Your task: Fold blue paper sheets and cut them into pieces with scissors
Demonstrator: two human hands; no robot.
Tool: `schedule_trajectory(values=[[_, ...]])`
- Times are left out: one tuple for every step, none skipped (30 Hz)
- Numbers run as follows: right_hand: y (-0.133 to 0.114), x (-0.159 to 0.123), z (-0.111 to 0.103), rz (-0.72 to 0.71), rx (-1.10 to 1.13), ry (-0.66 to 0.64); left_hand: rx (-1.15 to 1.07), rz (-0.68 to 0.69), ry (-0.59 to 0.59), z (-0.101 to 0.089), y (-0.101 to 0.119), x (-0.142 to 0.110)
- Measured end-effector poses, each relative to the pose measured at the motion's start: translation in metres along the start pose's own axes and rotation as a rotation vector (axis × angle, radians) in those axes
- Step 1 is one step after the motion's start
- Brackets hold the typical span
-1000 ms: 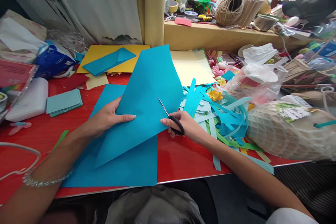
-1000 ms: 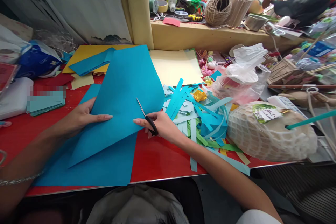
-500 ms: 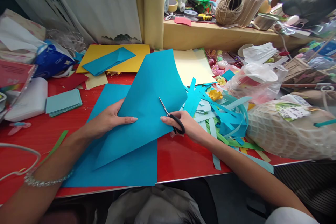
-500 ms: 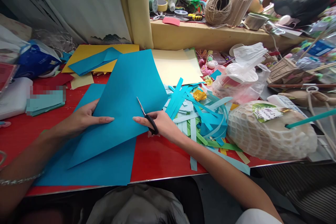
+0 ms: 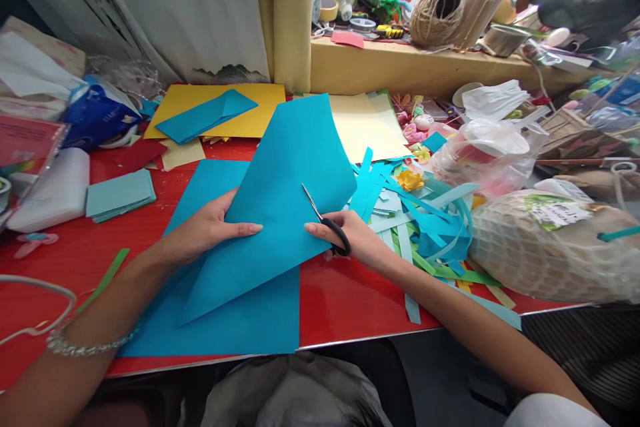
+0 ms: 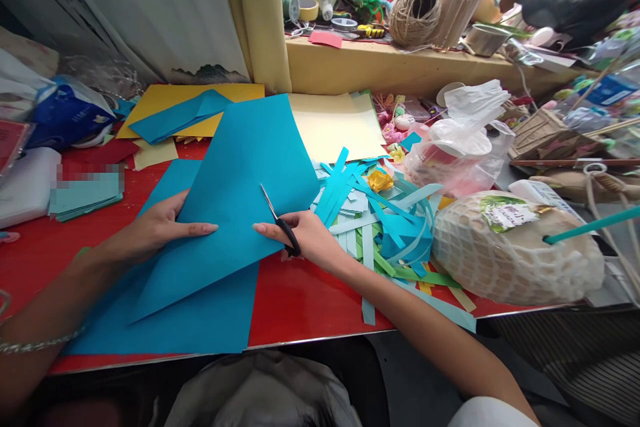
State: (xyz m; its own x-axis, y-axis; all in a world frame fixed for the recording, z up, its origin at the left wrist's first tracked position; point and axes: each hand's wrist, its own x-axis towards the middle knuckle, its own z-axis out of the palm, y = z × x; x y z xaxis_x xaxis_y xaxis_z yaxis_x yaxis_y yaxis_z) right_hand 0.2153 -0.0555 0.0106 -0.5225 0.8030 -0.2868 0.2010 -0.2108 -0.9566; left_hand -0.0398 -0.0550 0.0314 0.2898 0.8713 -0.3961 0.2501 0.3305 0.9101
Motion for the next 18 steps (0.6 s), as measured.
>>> schedule_trajectory(values=[[0.0004, 0.0003, -0.0001, -0.004, 0.001, -0.002, 0.009, 0.0, 0.004, -0.0005, -0.0007, 0.0001], [0.0007, 0.0005, -0.0002, -0.008, -0.001, -0.002, 0.019, -0.003, 0.008, -0.0009, -0.001, 0.0001], [0.0009, 0.0007, -0.0003, -0.012, -0.007, -0.003, 0.031, -0.008, 0.012, -0.0011, -0.0009, -0.0001], [0.0011, 0.0009, -0.0004, -0.016, -0.013, -0.004, 0.042, -0.015, 0.016, -0.001, -0.0006, -0.0002], [0.0013, 0.001, -0.0004, -0.02, -0.019, -0.004, 0.05, -0.02, 0.019, -0.0008, 0.0, -0.0003], [0.0016, 0.0011, -0.0005, -0.023, -0.024, -0.005, 0.054, -0.022, 0.02, -0.0004, 0.0006, -0.0003], [0.0019, 0.0011, -0.0005, -0.027, -0.027, -0.005, 0.053, -0.021, 0.021, 0.0, 0.0011, -0.0003], [0.0021, 0.0012, -0.0005, -0.028, -0.026, -0.005, 0.051, -0.021, 0.02, 0.0005, 0.0016, -0.0002], [0.0024, 0.0013, -0.0004, -0.026, -0.02, -0.005, 0.05, -0.022, 0.019, 0.001, 0.0021, -0.0001], [0.0025, 0.0014, -0.0002, -0.023, -0.008, -0.002, 0.048, -0.024, 0.019, 0.0014, 0.0024, -0.0001], [0.0026, 0.0014, -0.0001, -0.019, 0.005, 0.004, 0.047, -0.027, 0.019, 0.0018, 0.0028, -0.0003], [0.0024, 0.0014, 0.0002, -0.015, 0.018, 0.01, 0.047, -0.032, 0.018, 0.0022, 0.0032, -0.0006], [0.0021, 0.0014, 0.0004, -0.013, 0.03, 0.016, 0.046, -0.036, 0.017, 0.0026, 0.0037, -0.0012], [0.0017, 0.0014, 0.0006, -0.014, 0.036, 0.019, 0.045, -0.039, 0.017, 0.003, 0.0042, -0.0018], [0.0011, 0.0013, 0.0008, -0.016, 0.037, 0.021, 0.043, -0.041, 0.017, 0.0034, 0.0046, -0.0025], [0.0005, 0.0012, 0.001, -0.017, 0.033, 0.021, 0.041, -0.042, 0.016, 0.0036, 0.005, -0.0032], [-0.0001, 0.0011, 0.0012, -0.02, 0.027, 0.022, 0.039, -0.045, 0.014, 0.0038, 0.0051, -0.0038], [-0.0006, 0.001, 0.0014, -0.023, 0.018, 0.024, 0.038, -0.048, 0.009, 0.0039, 0.0051, -0.0043]])
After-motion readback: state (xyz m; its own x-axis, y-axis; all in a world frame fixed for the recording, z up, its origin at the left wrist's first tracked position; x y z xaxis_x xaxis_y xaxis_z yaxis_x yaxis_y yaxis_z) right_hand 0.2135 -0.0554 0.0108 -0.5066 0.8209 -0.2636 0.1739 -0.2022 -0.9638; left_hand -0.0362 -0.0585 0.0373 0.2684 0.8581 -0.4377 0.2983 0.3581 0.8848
